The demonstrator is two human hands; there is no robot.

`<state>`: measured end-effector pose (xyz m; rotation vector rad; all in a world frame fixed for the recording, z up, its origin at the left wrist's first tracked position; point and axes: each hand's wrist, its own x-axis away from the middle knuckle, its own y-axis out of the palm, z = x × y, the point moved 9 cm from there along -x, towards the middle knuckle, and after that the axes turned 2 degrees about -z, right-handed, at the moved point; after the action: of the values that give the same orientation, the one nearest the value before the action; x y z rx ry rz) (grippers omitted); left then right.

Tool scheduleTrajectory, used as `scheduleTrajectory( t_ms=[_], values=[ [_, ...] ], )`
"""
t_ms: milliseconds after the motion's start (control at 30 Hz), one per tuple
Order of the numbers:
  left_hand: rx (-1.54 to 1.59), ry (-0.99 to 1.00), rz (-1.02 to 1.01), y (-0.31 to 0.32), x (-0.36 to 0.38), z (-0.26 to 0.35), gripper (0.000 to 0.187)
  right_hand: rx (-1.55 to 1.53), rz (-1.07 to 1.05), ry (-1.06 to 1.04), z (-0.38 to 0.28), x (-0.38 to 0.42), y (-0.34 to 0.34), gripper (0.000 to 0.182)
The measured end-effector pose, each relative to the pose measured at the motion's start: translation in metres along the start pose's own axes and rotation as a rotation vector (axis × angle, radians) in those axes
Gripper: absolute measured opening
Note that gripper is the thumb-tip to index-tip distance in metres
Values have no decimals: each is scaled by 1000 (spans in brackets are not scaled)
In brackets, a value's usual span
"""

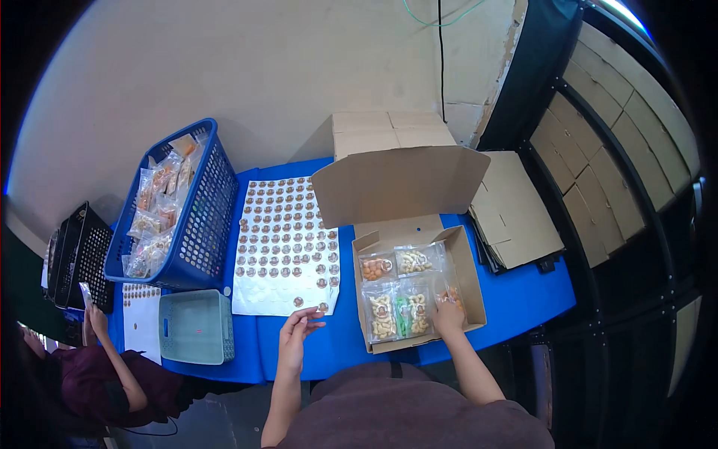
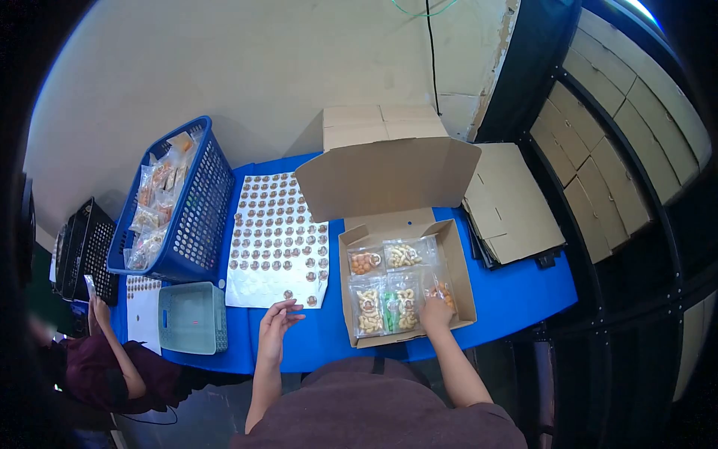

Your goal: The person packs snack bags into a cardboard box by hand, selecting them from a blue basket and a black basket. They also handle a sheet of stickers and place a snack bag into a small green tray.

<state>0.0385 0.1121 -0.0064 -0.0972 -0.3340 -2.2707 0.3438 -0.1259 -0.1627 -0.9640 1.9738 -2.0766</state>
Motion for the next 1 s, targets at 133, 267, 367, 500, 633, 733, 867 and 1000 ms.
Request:
scheduleTrajectory(
  t_ms=[133,267,367,500,633,733,867,1000],
  values=[
    [7,-9,-12,2,-3,-5,29,-171,23,1,-15,23,-33,41],
    [7,-29,-26,11,-4,-4,29,-284,-34,28,-28,31,-33,43],
    [-3,-39,-37,13,-3,-5,30,-285,-41,19,-33,29,-32,44],
    [7,-35,-29,10,-2,-6,29,-309,190,-105,-59,32,-48,39],
    [16,-26,-14,5,-1,-7,29,-424,85,-365,-94,33,-22,31],
    [34,-16,-9,1,0,-7,29,-469,-73,-438,-109,33,-5,33],
    [9,-27,7,-3,3,-6,29,-584,-266,-404,-108,36,4,37],
    [16,-28,14,-5,3,-8,29,-463,-120,-337,-92,31,14,40]
  ],
)
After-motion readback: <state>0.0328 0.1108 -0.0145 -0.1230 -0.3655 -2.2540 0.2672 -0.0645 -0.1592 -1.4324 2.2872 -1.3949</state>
